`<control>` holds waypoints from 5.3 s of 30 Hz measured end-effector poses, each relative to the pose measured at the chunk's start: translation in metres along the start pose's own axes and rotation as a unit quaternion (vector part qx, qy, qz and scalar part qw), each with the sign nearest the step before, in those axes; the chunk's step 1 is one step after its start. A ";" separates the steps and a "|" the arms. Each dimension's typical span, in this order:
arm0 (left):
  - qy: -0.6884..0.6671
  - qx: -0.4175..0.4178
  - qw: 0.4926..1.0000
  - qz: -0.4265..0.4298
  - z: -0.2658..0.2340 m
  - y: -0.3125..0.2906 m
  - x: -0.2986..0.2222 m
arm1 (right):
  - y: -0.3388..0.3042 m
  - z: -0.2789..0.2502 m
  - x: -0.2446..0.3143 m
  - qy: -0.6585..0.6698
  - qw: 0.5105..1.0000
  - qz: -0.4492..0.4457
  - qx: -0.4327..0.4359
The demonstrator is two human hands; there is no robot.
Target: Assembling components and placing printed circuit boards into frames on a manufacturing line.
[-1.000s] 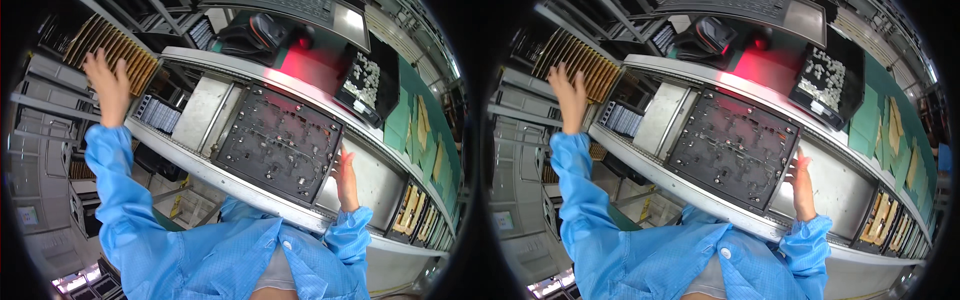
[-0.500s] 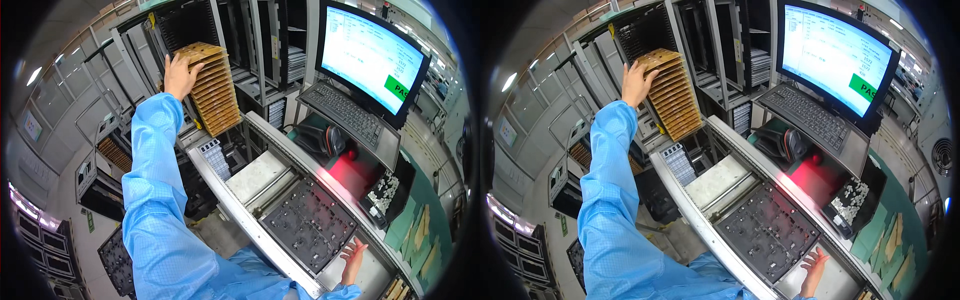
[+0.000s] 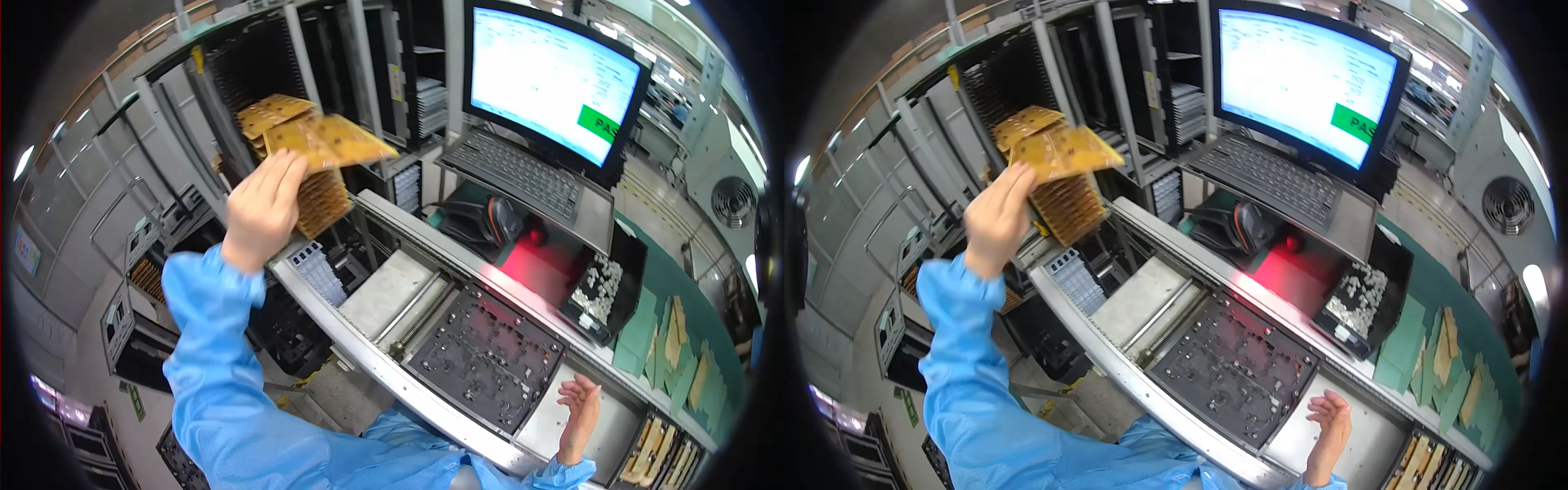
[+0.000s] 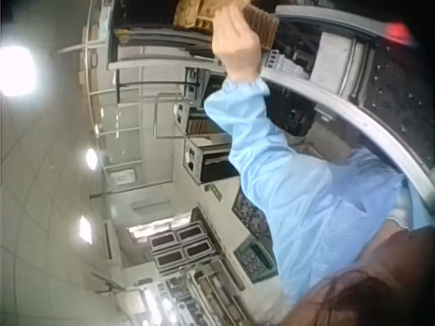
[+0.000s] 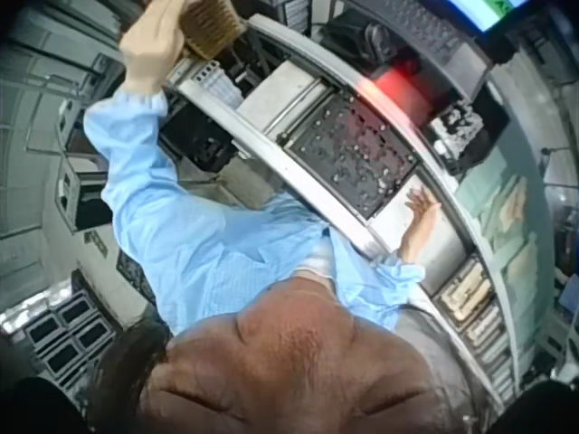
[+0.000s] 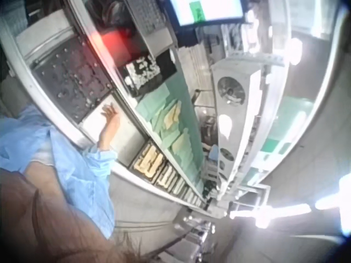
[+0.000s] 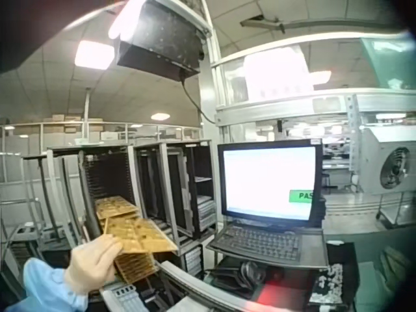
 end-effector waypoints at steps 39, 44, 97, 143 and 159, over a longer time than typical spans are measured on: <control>-0.591 0.355 0.564 -0.455 0.001 -0.158 -0.255 | 0.100 0.162 -0.041 0.155 0.985 -0.078 -0.019; -0.621 0.321 0.480 -0.530 -0.001 -0.166 -0.257 | 0.038 0.148 -0.003 0.067 0.995 -0.071 -0.012; -0.726 -0.005 0.397 -0.562 -0.076 0.009 -0.296 | 0.025 0.159 0.040 0.037 0.977 -0.210 -0.003; -0.654 0.076 0.309 -0.687 -0.077 -0.074 -0.259 | 0.006 0.130 0.029 -0.352 0.864 -0.160 0.324; -0.639 0.058 0.414 -0.646 -0.075 -0.084 -0.262 | 0.008 0.061 0.006 -0.447 0.854 -0.143 0.226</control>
Point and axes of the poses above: each hand's wrist, its own y-axis towards the middle knuckle, its own z-axis out of the palm, x = y × z, the point moved 1 cm from there along y, towards the middle knuckle, and after that the axes turned 13 degrees about y, right-handed, at the moved point
